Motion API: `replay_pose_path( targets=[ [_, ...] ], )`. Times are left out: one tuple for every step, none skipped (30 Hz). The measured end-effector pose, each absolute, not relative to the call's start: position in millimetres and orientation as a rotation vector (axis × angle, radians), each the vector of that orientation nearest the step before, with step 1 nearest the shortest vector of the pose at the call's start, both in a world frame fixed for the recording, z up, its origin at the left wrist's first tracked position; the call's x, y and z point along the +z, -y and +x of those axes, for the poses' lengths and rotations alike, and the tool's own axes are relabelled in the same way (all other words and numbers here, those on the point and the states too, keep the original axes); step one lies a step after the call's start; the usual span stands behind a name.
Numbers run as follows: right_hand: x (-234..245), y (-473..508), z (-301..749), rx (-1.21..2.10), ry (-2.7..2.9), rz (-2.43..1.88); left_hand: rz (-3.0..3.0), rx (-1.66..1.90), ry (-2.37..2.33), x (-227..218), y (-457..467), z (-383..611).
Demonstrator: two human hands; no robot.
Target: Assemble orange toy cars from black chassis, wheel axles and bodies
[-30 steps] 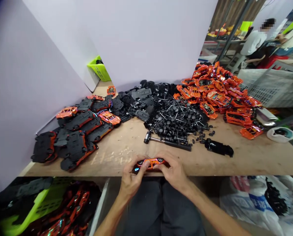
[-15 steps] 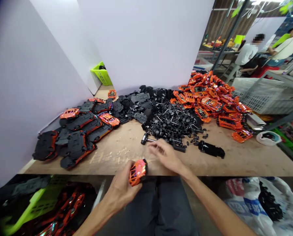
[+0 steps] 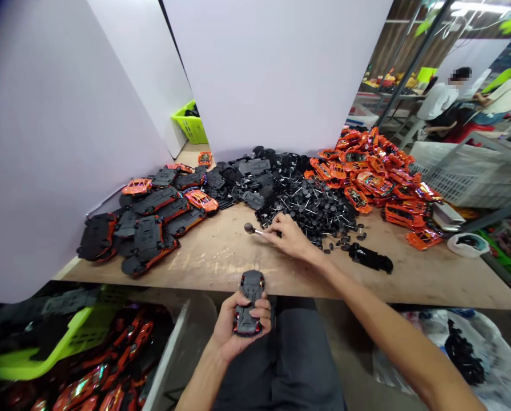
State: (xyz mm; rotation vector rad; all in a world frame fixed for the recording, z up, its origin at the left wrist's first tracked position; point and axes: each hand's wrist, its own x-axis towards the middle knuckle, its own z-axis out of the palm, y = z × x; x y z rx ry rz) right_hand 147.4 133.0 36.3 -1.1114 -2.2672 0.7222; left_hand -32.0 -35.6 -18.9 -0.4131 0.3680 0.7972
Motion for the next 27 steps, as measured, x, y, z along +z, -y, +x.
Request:
replay_pose_path(
  targets=[
    [41.4, -138.7, 149.4, 0.827, 2.231, -1.099, -0.365, 0.808, -0.392, -19.8, 35.8, -32.8],
    [46.3, -143.6, 151.7, 0.901, 2.211, -1.09, -0.311, 0.817, -0.414, -20.5, 36.0, -33.5],
    [50.9, -147.5, 153.8, 0.956, 2.197, -1.085, -0.26, 0.824, -0.431, -20.9, 36.3, -34.0],
    [55.1, -150.2, 155.8, 1.005, 2.173, -1.086, -0.217, 0.83, -0.443, -21.2, 36.5, -34.4],
    [58.6, -151.6, 157.3, 1.07, 2.122, -1.088, -0.183, 0.832, -0.452, -21.3, 36.7, -34.5],
    [61.3, -152.0, 158.4, 1.145, 2.049, -1.084, -0.159, 0.834, -0.457, -21.4, 36.8, -34.5],
    [63.0, -151.4, 159.1, 1.219, 1.962, -1.076, -0.139, 0.836, -0.462, -21.6, 36.8, -34.3],
    [63.6, -149.9, 159.4, 1.28, 1.874, -1.063, -0.123, 0.842, -0.467, -21.7, 36.7, -34.1],
    [63.2, -147.9, 159.4, 1.314, 1.805, -1.044, -0.111, 0.848, -0.472, -21.9, 36.5, -33.8],
    [62.0, -145.3, 159.4, 1.321, 1.758, -1.024, -0.106, 0.852, -0.474, -22.2, 36.2, -33.6],
    [60.1, -142.4, 159.4, 1.302, 1.743, -1.009, -0.109, 0.851, -0.47, -22.5, 35.8, -33.6],
    [57.8, -139.1, 159.5, 1.258, 1.762, -1.005, -0.117, 0.845, -0.463, -22.8, 35.3, -33.7],
    [55.2, -135.7, 159.8, 1.193, 1.81, -1.011, -0.128, 0.835, -0.455, -23.1, 34.8, -33.9],
    [52.6, -132.3, 160.1, 1.121, 1.877, -1.025, -0.138, 0.824, -0.444, -23.4, 34.3, -34.2],
    [50.0, -129.2, 160.4, 1.058, 1.949, -1.044, -0.147, 0.814, -0.431, -23.5, 33.7, -34.6],
    [47.8, -126.4, 160.6, 1.012, 2.007, -1.064, -0.154, 0.808, -0.418, -23.6, 33.2, -35.1],
    [45.9, -124.2, 160.8, 0.986, 2.038, -1.08, -0.162, 0.806, -0.406, -23.6, 32.8, -35.5],
    [44.7, -122.4, 161.0, 0.98, 2.042, -1.09, -0.172, 0.806, -0.395, -23.5, 32.4, -36.0],
    [44.3, -120.8, 161.4, 0.982, 2.031, -1.096, -0.182, 0.807, -0.384, -23.4, 32.1, -36.5],
    [44.8, -119.0, 162.1, 0.971, 2.023, -1.102, -0.193, 0.804, -0.374, -23.3, 31.9, -37.1],
    [46.1, -116.5, 163.1, 0.939, 2.036, -1.11, -0.204, 0.799, -0.366, -23.2, 31.8, -37.8],
    [47.9, -112.8, 164.5, 0.887, 2.075, -1.117, -0.215, 0.794, -0.359, -23.1, 31.7, -38.5],
    [49.8, -107.8, 166.3, 0.828, 2.138, -1.112, -0.225, 0.785, -0.352, -23.1, 31.6, -39.3],
    [51.4, -101.2, 168.4, 0.776, 2.221, -1.088, -0.233, 0.775, -0.345, -23.1, 31.4, -40.2],
    [52.3, -93.4, 170.6, 0.739, 2.314, -1.035, -0.241, 0.764, -0.337, -23.3, 31.1, -41.1],
    [52.1, -84.8, 172.8, 0.725, 2.409, -0.961, -0.249, 0.752, -0.33, -23.5, 30.7, -41.9],
    [51.0, -76.0, 174.7, 0.724, 2.496, -0.878, -0.256, 0.741, -0.324, -23.8, 30.2, -42.7]
  ],
)
